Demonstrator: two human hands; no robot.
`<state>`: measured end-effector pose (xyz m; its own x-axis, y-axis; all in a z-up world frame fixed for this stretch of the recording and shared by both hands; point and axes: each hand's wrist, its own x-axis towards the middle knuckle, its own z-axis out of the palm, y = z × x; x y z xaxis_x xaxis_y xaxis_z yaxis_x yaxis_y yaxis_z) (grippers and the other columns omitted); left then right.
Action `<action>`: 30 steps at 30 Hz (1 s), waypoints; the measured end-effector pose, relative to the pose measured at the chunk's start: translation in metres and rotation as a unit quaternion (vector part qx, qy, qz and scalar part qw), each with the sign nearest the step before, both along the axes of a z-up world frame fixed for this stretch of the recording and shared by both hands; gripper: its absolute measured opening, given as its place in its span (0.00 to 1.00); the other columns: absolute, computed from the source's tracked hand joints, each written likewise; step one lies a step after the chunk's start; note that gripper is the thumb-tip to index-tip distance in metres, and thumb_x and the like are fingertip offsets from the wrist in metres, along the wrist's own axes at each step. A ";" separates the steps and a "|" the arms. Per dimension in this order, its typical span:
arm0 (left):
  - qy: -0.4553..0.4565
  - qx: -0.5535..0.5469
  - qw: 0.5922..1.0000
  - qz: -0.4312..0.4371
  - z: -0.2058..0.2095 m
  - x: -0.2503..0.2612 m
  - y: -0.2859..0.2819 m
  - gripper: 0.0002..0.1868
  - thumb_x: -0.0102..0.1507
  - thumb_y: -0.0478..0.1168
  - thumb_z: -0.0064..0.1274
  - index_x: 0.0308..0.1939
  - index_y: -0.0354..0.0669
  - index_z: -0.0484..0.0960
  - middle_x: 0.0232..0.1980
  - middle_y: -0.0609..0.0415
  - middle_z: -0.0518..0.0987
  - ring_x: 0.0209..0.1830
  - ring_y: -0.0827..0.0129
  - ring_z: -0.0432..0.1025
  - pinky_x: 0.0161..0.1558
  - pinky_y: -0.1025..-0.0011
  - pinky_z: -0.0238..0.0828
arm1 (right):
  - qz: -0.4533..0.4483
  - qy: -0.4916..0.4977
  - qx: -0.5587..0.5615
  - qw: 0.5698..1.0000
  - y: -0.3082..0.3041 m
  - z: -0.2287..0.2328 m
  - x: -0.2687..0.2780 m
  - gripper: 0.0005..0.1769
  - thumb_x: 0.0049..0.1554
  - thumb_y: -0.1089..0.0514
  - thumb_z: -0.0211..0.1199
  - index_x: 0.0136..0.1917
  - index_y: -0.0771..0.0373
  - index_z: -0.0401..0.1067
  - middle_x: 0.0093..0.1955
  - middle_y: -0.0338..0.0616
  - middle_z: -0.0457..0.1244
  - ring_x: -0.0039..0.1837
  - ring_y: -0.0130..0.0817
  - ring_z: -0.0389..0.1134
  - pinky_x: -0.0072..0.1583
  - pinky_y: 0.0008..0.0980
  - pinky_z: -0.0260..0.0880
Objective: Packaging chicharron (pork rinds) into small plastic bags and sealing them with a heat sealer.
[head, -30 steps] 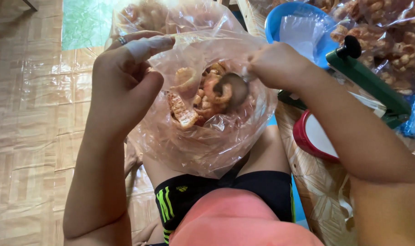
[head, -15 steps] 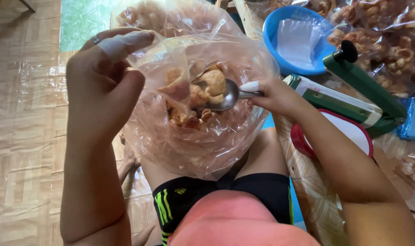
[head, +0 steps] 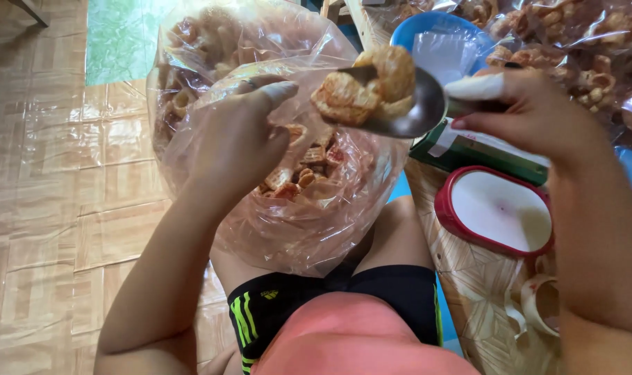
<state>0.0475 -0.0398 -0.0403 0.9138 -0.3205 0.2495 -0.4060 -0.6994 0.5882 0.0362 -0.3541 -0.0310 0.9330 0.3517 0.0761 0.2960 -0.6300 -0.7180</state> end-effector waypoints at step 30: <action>0.120 -0.245 0.962 0.019 0.005 0.011 0.050 0.22 0.46 0.26 0.39 0.43 0.40 0.77 0.48 0.52 0.77 0.20 0.83 0.65 0.24 0.89 0.64 | -0.097 0.074 0.085 0.989 0.014 -0.041 -0.002 0.24 0.44 0.72 0.60 0.56 0.67 0.67 0.45 0.41 0.63 0.46 0.28 0.64 0.51 0.27 0.68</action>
